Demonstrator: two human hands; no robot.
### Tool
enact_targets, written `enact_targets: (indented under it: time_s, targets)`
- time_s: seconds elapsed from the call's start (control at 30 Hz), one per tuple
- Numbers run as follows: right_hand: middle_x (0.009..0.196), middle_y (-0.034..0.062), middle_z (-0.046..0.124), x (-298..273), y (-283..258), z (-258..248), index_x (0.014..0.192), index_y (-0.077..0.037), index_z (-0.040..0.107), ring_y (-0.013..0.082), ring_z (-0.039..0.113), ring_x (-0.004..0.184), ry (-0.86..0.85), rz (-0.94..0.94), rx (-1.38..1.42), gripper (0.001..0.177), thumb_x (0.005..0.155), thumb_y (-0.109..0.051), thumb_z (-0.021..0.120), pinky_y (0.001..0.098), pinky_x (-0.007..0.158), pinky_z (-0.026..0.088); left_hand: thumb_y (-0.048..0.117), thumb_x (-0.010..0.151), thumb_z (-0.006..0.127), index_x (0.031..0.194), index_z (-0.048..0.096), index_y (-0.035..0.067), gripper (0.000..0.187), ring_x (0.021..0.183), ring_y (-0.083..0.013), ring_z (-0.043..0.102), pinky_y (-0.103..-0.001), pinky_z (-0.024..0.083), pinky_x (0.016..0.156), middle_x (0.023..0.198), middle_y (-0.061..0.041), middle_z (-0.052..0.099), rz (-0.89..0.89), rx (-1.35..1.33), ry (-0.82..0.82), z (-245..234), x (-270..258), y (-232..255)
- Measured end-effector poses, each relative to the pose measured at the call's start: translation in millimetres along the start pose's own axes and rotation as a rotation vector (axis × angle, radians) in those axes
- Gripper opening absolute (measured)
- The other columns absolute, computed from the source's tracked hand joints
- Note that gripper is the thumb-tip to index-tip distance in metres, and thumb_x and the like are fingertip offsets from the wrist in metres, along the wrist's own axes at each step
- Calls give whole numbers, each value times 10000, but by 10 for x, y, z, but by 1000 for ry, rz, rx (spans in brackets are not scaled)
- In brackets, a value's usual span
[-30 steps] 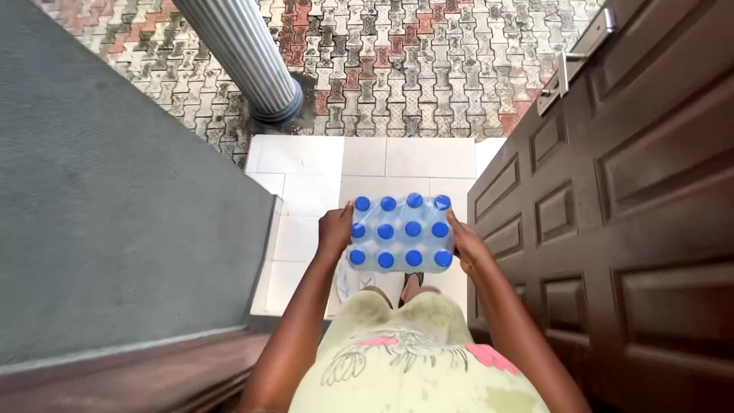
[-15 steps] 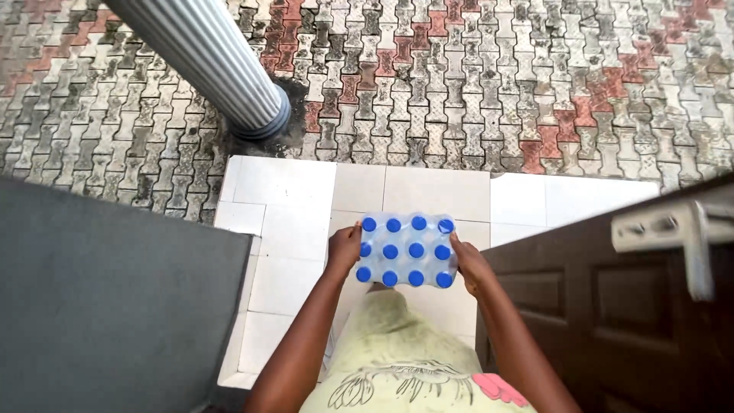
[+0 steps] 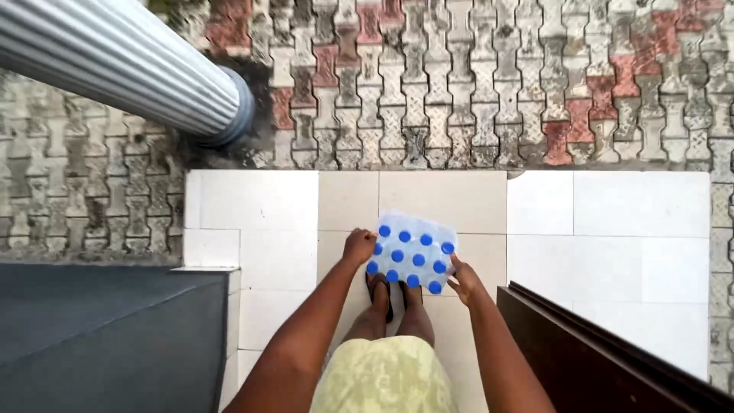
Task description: Moving multiple packs of water bottles from an indoor entryway to an outdoor porch.
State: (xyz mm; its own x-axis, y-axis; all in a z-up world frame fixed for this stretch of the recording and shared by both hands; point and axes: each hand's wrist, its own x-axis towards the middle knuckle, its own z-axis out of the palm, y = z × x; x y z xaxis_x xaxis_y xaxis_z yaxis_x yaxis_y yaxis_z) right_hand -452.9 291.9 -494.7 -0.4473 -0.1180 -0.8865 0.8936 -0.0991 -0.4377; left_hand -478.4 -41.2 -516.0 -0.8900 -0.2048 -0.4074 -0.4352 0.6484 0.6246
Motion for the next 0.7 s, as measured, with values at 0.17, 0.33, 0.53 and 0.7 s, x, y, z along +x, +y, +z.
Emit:
enact_targets:
  time_s: [0.17, 0.33, 0.53, 0.7]
  targets:
    - [1572, 99, 458, 1541, 215, -176, 1533, -90, 402, 269, 377, 1483, 32, 111, 36, 672, 1025, -528, 452, 509, 1196, 301, 398, 930, 673, 865, 731, 72, 337, 979, -352, 650, -444, 522, 904, 963, -156, 679, -56, 77, -39, 1037, 1144, -988]
    - [1538, 127, 466, 3022, 508, -481, 1534, -58, 405, 298, 419, 1433, 124, 89, 58, 678, 1057, -539, 434, 500, 1167, 374, 418, 956, 621, 945, 750, 73, 369, 1113, -360, 608, -451, 494, 997, 1042, -136, 747, -139, 137, -96, 2149, 1602, -1690]
    - [1498, 98, 548, 3755, 540, -559, 1457, -94, 509, 268, 494, 1327, 148, 179, -113, 599, 1040, -521, 453, 464, 1108, 388, 455, 955, 636, 1228, 765, 127, 446, 1181, -359, 625, -419, 498, 1016, 1270, -175, 609, -562, -211, -146, 2456, 1881, -1804]
    - [1461, 79, 540, 3800, 552, -640, 1405, -93, 522, 272, 471, 1336, 164, 194, -134, 514, 1044, -456, 481, 467, 1090, 383, 377, 880, 653, 1225, 765, 159, 423, 1164, -304, 688, -405, 526, 985, 1246, -106, 691, -698, -378, -224, 2630, 1872, -2007]
